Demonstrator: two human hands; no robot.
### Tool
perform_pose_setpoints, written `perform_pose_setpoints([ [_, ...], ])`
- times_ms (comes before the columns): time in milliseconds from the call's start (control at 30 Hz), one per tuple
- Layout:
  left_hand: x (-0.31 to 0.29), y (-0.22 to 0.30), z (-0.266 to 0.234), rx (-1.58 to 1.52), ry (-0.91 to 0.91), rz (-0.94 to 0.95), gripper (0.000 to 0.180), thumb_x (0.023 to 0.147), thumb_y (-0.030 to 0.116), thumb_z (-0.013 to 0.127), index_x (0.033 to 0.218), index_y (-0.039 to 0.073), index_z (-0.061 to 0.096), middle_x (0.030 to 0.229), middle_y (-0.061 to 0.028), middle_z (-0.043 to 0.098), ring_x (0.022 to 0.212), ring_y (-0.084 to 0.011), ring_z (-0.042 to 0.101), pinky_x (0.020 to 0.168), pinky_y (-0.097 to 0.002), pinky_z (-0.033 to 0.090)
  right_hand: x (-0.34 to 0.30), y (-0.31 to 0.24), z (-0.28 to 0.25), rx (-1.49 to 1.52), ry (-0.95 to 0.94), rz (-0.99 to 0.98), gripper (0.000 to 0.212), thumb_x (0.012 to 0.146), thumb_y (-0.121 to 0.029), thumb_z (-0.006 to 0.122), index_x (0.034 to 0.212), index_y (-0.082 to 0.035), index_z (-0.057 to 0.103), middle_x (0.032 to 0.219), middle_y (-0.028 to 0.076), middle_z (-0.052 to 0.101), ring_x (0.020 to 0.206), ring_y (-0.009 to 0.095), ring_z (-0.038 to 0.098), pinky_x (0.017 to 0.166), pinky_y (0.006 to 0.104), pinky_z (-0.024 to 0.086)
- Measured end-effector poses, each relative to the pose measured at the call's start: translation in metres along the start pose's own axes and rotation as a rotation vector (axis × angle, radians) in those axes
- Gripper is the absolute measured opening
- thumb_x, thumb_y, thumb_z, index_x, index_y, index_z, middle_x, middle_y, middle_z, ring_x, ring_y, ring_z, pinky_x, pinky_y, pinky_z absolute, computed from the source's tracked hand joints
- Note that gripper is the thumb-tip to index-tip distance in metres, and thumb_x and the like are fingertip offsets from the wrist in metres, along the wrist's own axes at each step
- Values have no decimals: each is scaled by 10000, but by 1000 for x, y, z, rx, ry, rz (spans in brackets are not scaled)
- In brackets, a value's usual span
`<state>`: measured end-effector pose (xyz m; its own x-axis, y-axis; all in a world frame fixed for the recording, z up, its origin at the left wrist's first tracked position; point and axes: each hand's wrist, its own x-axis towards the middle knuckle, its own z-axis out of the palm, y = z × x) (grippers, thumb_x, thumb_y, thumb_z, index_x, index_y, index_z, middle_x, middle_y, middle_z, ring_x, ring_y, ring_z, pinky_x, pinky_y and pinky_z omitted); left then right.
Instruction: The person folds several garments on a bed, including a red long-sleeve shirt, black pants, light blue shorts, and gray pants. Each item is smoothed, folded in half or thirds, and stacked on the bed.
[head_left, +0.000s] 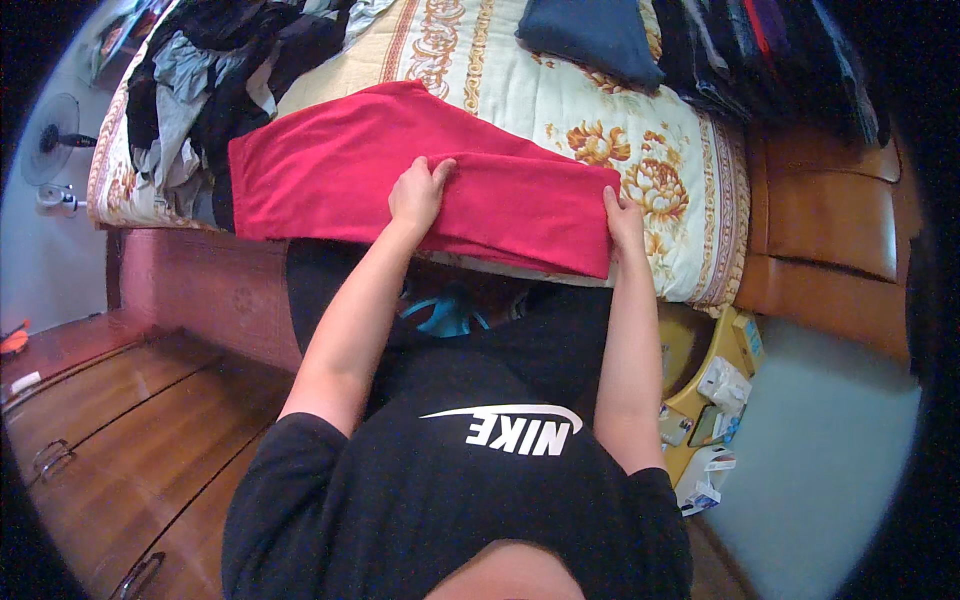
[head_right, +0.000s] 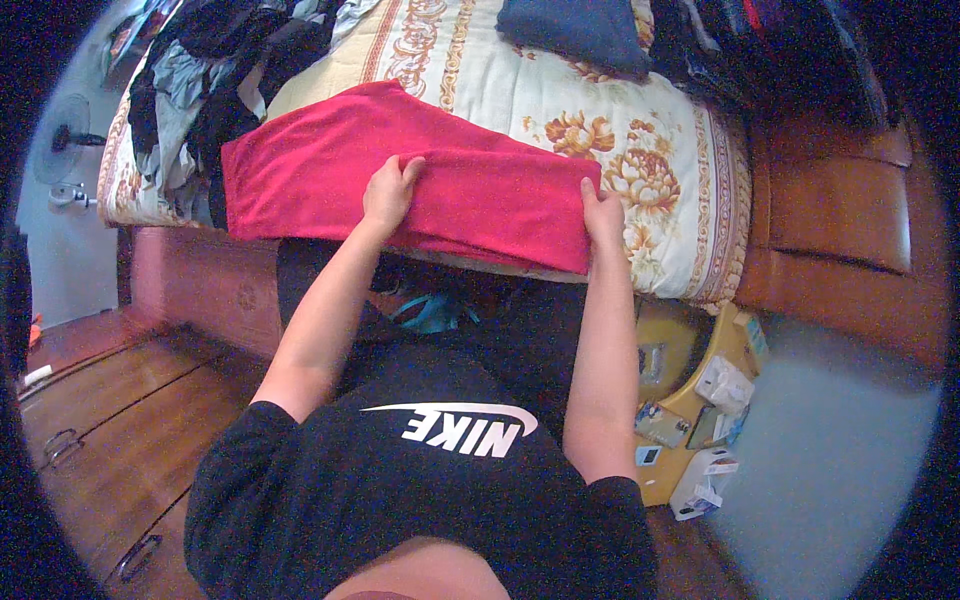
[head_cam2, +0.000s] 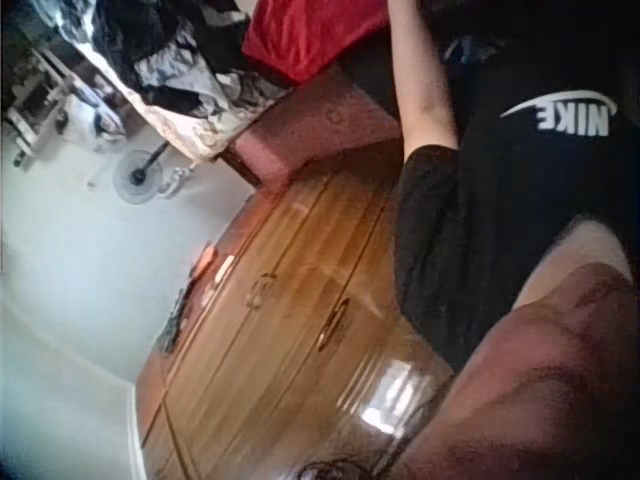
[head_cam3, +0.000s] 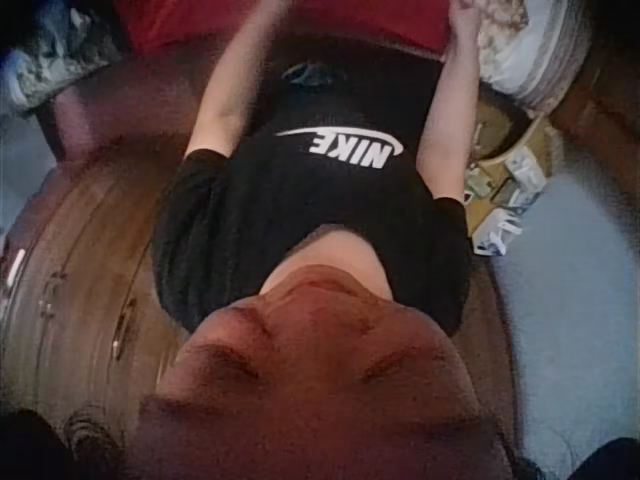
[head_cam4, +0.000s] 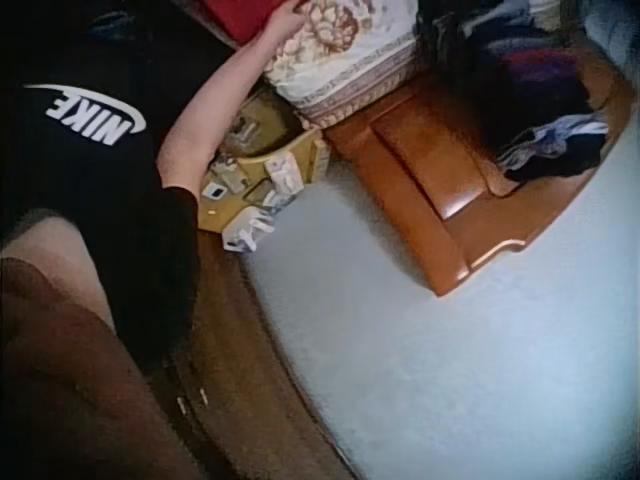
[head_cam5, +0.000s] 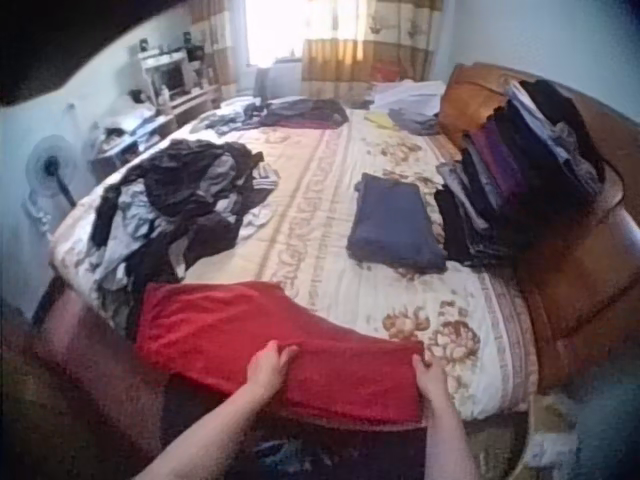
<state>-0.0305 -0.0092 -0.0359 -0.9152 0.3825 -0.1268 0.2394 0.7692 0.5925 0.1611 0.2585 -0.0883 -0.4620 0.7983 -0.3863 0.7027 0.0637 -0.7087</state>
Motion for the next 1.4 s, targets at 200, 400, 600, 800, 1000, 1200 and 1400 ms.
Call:
perform_pose_setpoints([
  [200, 7, -14, 12, 74, 52, -64, 377, 889, 419, 380, 873, 62, 499, 777, -217, 597, 792, -408, 569, 650, -485, 437, 1, 10, 14, 10, 176, -218, 423, 805, -378, 568, 935, 24, 593, 907, 223, 614, 874, 338, 592, 763, 392, 442],
  [400, 0, -3, 33, 23, 243, -11, 293, 881, 383, 425, 864, 99, 493, 677, -174, 597, 650, -378, 587, 550, -491, 437, -6, -19, -14, 227, 208, -268, 300, 833, -223, 575, 989, 32, 553, 872, 128, 623, 828, 236, 580, 772, 351, 435],
  [600, 13, 72, 75, -231, 96, -27, 263, 858, 308, 496, 873, 47, 534, 782, -222, 592, 765, -403, 570, 659, -479, 429, 76, -9, -98, -129, 374, -345, 391, 799, -297, 611, 984, 41, 548, 884, 190, 615, 826, 275, 593, 759, 355, 442],
  [800, 3, 71, 84, -322, -103, 142, 411, 735, 266, 672, 985, 39, 439, 746, -151, 578, 701, -326, 585, 619, -412, 449, 100, 35, -111, -94, 191, -223, 401, 816, -309, 582, 1022, 32, 531, 947, 208, 594, 879, 313, 573, 788, 366, 434],
  [1000, 13, 63, 89, -168, -115, 136, 450, 713, 199, 697, 1036, 32, 433, 690, -110, 558, 655, -274, 577, 599, -365, 461, -15, -60, -27, -617, 433, -756, 486, 797, -320, 566, 1187, -53, 452, 1242, 147, 433, 1185, 306, 367, 966, 503, 273],
  [1200, -40, -6, 14, -340, 282, 200, 390, 741, 185, 667, 1035, 16, 475, 1011, -120, 484, 951, -227, 466, 843, -341, 377, -61, -85, 60, -814, -113, -772, 780, 762, -443, 572, 1381, -165, 189, 1455, 105, 72, 1341, 288, 53, 971, 656, 99],
  [1400, -35, -137, -42, -803, 559, -609, 769, 674, 299, 756, 1230, -4, 320, 1238, -160, 403, 1076, -267, 453, 877, -401, 406, -75, -98, 64, -983, -164, -750, 876, 717, -534, 581, 1393, -188, 143, 1448, 147, 53, 1335, 326, 48, 964, 650, 139],
])
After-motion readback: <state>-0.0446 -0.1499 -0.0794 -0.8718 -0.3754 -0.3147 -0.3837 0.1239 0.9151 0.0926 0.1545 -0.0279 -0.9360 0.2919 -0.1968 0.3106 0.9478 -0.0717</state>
